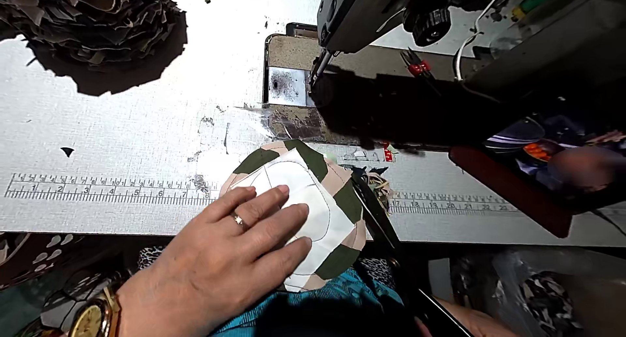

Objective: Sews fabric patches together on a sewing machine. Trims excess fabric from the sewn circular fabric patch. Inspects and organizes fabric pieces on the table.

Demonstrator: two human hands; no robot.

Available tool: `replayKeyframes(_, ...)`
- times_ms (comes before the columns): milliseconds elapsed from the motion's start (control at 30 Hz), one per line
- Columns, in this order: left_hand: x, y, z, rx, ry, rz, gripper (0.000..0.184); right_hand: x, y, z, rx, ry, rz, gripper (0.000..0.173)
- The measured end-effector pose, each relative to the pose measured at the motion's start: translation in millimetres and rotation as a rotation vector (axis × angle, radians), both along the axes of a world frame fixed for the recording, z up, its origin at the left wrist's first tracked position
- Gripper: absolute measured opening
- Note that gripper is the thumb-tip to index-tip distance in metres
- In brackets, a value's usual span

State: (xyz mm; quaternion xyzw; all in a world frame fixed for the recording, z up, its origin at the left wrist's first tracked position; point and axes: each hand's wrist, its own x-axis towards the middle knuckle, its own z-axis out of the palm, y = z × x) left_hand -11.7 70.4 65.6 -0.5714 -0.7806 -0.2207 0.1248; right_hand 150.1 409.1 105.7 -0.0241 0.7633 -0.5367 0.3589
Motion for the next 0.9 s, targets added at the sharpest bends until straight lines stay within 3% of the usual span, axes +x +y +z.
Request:
replayKeyframes(167,1.8,0.5,-2.8,0.041,-0.042,-0.017,0.024,-7.4,2.0,1.4,0.04,-0.001,0.073,0.083)
replayKeyframes(400,-0.1,-3.4,-0.8,0.041,-0.098,-0.08,0.024,-15.5,2.4,-1.0,-0.018,-0.009,0.041,0.073)
replayKeyframes(667,-4.1,-6.8,-8.6,0.068,-0.104,-0.041,0.024,-8.6,-8.0,7.6,0.059,0.076,-0.069,0.058)
replayKeyframes(833,-2.1,-7.5,-2.5,-0.066,-0.093,0.01,0.033,-3.2,-7.7,3.5,0.022,0.067,-0.126,0.042)
replayKeyframes(900,4.9,-4.6,-0.7,-0.097,-0.082,0.023,0.035,-3.0,-5.1,-0.5,-0.026,0.029,-0.117,0.046)
